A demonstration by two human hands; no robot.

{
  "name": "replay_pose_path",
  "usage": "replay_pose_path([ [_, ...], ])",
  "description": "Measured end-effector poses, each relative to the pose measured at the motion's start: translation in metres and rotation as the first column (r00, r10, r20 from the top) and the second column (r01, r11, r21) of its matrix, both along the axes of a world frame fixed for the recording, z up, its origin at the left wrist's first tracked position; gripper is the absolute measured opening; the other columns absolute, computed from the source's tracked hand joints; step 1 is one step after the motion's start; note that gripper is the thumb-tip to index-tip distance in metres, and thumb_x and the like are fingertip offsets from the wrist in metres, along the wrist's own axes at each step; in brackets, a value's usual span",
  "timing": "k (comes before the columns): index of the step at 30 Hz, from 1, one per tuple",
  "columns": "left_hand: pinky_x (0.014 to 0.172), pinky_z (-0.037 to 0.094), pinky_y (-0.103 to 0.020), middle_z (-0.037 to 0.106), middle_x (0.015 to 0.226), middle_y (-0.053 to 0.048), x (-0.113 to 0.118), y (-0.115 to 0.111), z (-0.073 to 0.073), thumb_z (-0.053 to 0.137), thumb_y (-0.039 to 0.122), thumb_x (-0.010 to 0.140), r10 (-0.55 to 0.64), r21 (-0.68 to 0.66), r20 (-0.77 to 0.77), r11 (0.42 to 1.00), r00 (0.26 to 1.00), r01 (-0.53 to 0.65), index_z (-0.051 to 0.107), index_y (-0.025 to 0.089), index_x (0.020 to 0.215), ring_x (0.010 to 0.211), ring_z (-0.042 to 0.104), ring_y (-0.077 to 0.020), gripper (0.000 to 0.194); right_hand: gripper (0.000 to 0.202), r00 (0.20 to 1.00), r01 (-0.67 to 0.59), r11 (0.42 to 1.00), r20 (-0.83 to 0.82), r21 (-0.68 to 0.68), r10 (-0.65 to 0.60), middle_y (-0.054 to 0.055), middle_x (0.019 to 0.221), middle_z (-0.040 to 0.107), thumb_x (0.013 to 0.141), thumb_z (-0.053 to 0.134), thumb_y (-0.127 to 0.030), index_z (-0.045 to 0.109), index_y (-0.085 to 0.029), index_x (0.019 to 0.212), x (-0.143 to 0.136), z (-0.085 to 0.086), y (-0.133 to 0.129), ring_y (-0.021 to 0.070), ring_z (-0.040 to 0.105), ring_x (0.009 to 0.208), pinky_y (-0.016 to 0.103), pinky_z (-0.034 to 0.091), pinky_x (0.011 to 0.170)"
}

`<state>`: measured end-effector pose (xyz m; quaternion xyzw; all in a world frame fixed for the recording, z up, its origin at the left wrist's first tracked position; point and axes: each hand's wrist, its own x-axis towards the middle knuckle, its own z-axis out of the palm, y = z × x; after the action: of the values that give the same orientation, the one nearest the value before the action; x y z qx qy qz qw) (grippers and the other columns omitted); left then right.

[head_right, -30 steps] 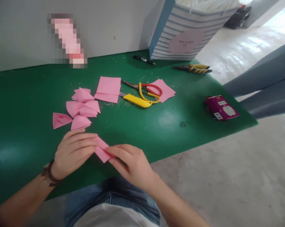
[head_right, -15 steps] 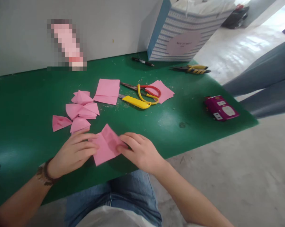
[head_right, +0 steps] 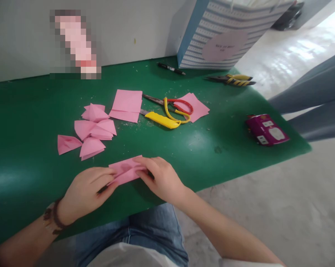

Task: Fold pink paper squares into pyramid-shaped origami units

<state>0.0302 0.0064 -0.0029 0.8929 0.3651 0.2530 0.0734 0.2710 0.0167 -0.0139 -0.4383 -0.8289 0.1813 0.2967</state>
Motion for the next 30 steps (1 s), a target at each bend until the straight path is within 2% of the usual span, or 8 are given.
replay_pose_path([
  [3, 0.075, 0.055, -0.03, 0.073, 0.096, -0.006, 0.001, 0.001, -0.004, 0.051, 0.018, 0.095, 0.078, 0.003, -0.016, 0.997, 0.997, -0.078, 0.063, 0.014, 0.095, 0.087, 0.069, -0.018, 0.013, 0.024, 0.993, 0.108, 0.993, 0.044, -0.038, -0.106, 0.003, 0.085, 0.075, 0.096, 0.053, -0.026, 0.058, -0.02, 0.118, -0.006, -0.002, 0.001, 0.0165, 0.069, 0.073, 0.029, 0.055, 0.068],
  [7, 0.073, 0.055, -0.031, 0.07, 0.112, -0.008, 0.0, 0.001, -0.005, 0.04, 0.007, 0.095, 0.056, 0.023, -0.116, 0.998, 0.992, -0.053, 0.063, 0.019, 0.112, 0.091, 0.068, -0.0192, 0.031, 0.015, 0.991, 0.066, 0.997, 0.117, -0.029, -0.062, 0.001, 0.081, 0.073, 0.097, 0.05, -0.022, 0.065, -0.021, 0.097, -0.009, 0.001, 0.007, 0.0137, 0.066, 0.067, 0.026, 0.05, 0.063],
  [10, 0.069, 0.054, -0.031, 0.069, 0.115, -0.009, 0.0, 0.0, -0.004, 0.038, 0.002, 0.092, 0.045, 0.046, -0.143, 0.998, 0.989, -0.039, 0.065, 0.021, 0.108, 0.087, 0.067, -0.0194, 0.037, 0.018, 0.991, 0.026, 0.999, 0.13, -0.041, -0.02, 0.001, 0.082, 0.072, 0.097, 0.051, -0.019, 0.067, -0.02, 0.088, -0.01, 0.002, 0.012, 0.0128, 0.066, 0.069, 0.024, 0.05, 0.063],
  [18, 0.076, 0.053, -0.038, 0.067, 0.121, -0.01, -0.001, -0.003, -0.003, 0.039, 0.0, 0.088, -0.024, -0.022, -0.213, 1.0, 0.977, 0.02, 0.066, 0.014, 0.115, 0.094, 0.059, -0.024, 0.04, 0.019, 0.988, 0.051, 0.998, 0.148, -0.034, -0.045, 0.002, 0.086, 0.073, 0.097, 0.051, -0.02, 0.069, -0.019, 0.091, -0.014, 0.0, 0.014, 0.0123, 0.067, 0.072, 0.022, 0.051, 0.063],
  [25, 0.076, 0.049, -0.038, 0.07, 0.118, -0.007, 0.0, -0.004, -0.001, 0.041, -0.001, 0.087, 0.008, 0.013, -0.249, 1.0, 0.968, -0.005, 0.068, 0.012, 0.115, 0.098, 0.056, -0.0254, 0.041, 0.022, 0.98, 0.063, 0.997, 0.193, -0.033, -0.056, 0.003, 0.083, 0.071, 0.097, 0.05, -0.02, 0.071, -0.018, 0.091, -0.017, 0.001, 0.016, 0.0121, 0.066, 0.069, 0.021, 0.049, 0.059],
  [30, 0.078, 0.046, -0.039, 0.07, 0.117, -0.004, 0.003, -0.003, 0.004, 0.039, 0.003, 0.092, 0.022, 0.014, -0.208, 1.0, 0.978, -0.02, 0.07, 0.016, 0.113, 0.1, 0.055, -0.0263, 0.039, 0.022, 0.977, 0.079, 0.996, 0.2, -0.039, -0.069, 0.003, 0.083, 0.072, 0.097, 0.049, -0.02, 0.071, -0.018, 0.092, -0.018, 0.001, 0.016, 0.0125, 0.066, 0.069, 0.022, 0.049, 0.058],
])
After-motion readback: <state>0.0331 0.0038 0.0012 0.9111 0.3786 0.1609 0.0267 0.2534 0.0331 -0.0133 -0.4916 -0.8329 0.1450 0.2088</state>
